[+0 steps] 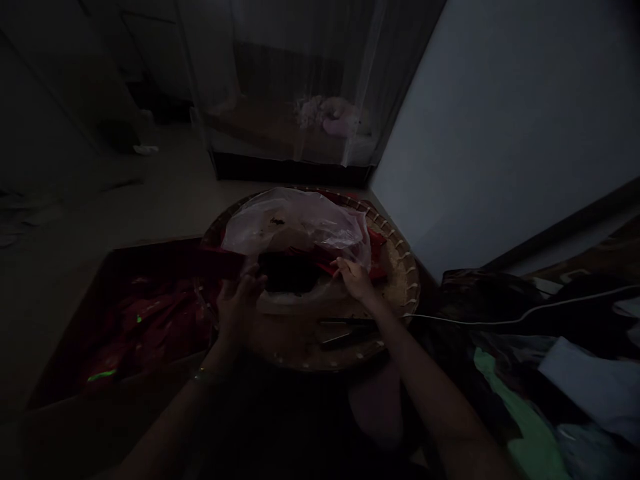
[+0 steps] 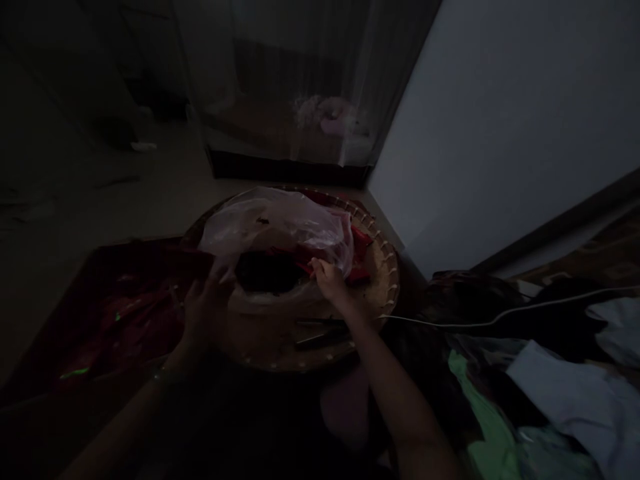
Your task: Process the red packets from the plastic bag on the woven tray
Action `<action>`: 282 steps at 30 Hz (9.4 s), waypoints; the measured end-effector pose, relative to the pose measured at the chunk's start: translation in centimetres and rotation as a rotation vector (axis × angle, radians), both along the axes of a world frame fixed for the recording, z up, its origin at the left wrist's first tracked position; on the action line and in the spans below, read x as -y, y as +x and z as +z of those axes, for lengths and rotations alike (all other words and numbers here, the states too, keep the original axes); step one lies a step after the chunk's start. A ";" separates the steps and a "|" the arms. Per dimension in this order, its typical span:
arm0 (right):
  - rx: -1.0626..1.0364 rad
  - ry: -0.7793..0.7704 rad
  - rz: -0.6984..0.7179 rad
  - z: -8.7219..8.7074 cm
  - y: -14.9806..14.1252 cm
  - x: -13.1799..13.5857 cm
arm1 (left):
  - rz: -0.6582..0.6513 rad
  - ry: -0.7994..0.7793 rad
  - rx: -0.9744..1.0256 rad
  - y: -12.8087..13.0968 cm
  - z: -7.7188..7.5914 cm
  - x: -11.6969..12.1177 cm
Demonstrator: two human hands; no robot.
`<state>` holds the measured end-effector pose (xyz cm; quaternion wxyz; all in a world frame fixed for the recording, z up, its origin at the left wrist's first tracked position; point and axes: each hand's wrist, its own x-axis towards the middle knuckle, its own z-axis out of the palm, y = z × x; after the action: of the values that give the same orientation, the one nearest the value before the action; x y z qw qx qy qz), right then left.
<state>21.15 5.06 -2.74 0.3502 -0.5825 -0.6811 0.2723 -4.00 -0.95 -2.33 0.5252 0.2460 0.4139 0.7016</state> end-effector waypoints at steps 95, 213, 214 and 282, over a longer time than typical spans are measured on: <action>0.073 0.106 0.214 2.6 -5.2 3.8 | -0.364 -0.121 -0.435 0.7 -1.2 -0.2; -0.418 -0.339 0.467 7.1 -2.7 -4.0 | 0.046 0.289 -1.547 1.6 -1.5 -3.6; -0.378 -0.335 0.492 7.2 -2.8 -3.9 | 0.045 0.289 -1.539 1.6 -1.5 -3.6; -0.099 -0.196 0.596 3.9 -5.9 -2.8 | -0.002 0.233 -1.534 1.5 -3.3 -3.5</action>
<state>15.29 7.82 1.14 0.2302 -0.3744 -0.7744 0.4552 -2.46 2.56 -5.64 0.0631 0.7170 0.5851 0.3735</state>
